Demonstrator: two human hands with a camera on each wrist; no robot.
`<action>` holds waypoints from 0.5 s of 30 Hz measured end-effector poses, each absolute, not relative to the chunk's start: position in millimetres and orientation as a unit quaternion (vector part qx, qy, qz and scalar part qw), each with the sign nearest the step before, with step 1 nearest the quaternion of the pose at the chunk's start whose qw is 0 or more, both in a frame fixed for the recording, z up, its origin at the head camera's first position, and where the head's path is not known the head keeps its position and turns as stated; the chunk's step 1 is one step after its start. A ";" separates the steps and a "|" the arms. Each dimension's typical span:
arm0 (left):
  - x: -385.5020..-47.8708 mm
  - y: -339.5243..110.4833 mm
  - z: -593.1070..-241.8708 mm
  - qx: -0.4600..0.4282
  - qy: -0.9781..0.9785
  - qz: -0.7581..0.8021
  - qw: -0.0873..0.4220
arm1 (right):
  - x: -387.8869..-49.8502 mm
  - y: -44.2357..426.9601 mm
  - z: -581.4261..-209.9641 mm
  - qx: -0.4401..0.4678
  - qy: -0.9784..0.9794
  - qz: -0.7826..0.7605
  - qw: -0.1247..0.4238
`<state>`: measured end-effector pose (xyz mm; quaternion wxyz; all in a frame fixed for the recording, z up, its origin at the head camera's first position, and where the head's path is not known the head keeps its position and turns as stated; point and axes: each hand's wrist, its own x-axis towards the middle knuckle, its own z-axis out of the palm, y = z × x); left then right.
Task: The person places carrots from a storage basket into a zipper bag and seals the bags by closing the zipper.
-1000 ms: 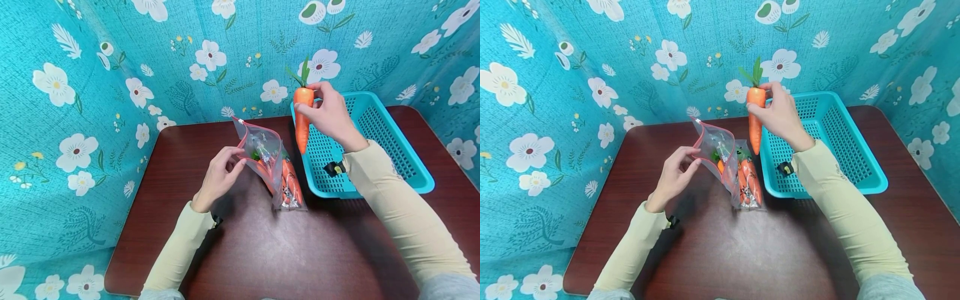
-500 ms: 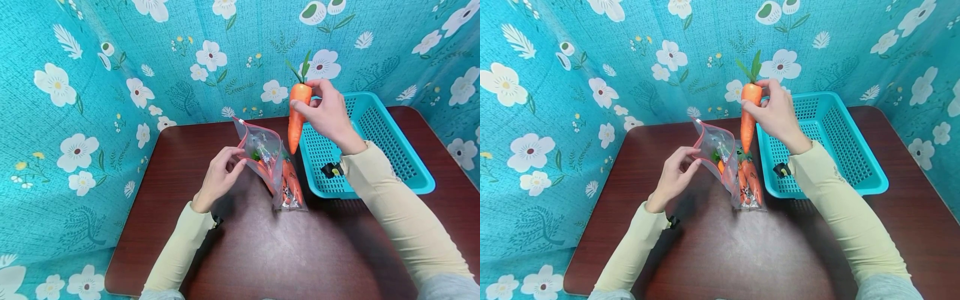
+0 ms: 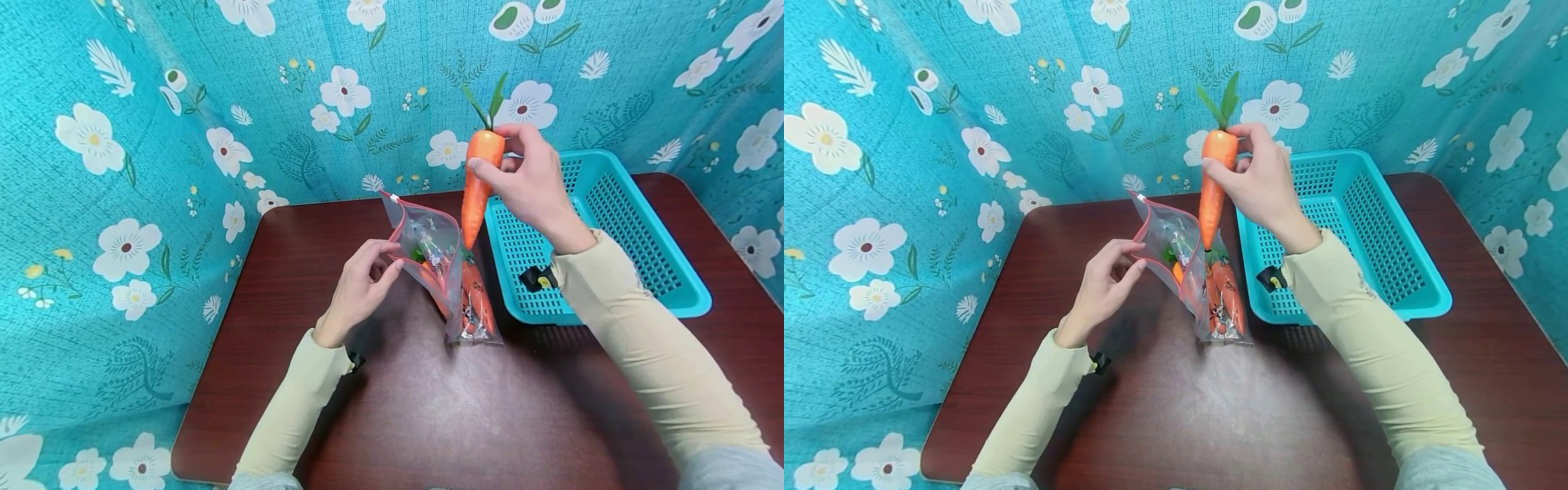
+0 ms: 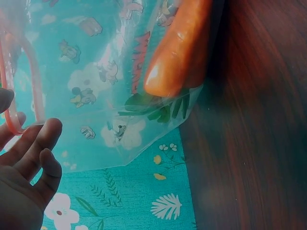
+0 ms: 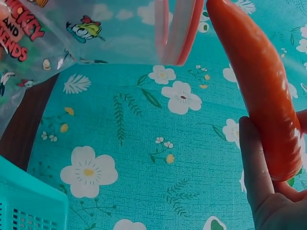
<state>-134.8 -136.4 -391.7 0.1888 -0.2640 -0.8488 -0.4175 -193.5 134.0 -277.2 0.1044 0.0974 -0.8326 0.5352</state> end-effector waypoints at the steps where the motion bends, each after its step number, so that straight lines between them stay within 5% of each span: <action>1: -134.8 -136.2 -391.6 -0.264 -0.849 -0.417 0.189 | -192.8 133.2 -276.7 0.099 -0.831 0.537 0.106; 15: -134.6 -134.3 -391.5 -0.262 -0.849 -0.418 0.190 | -185.7 119.4 -275.0 0.135 -0.815 0.554 0.099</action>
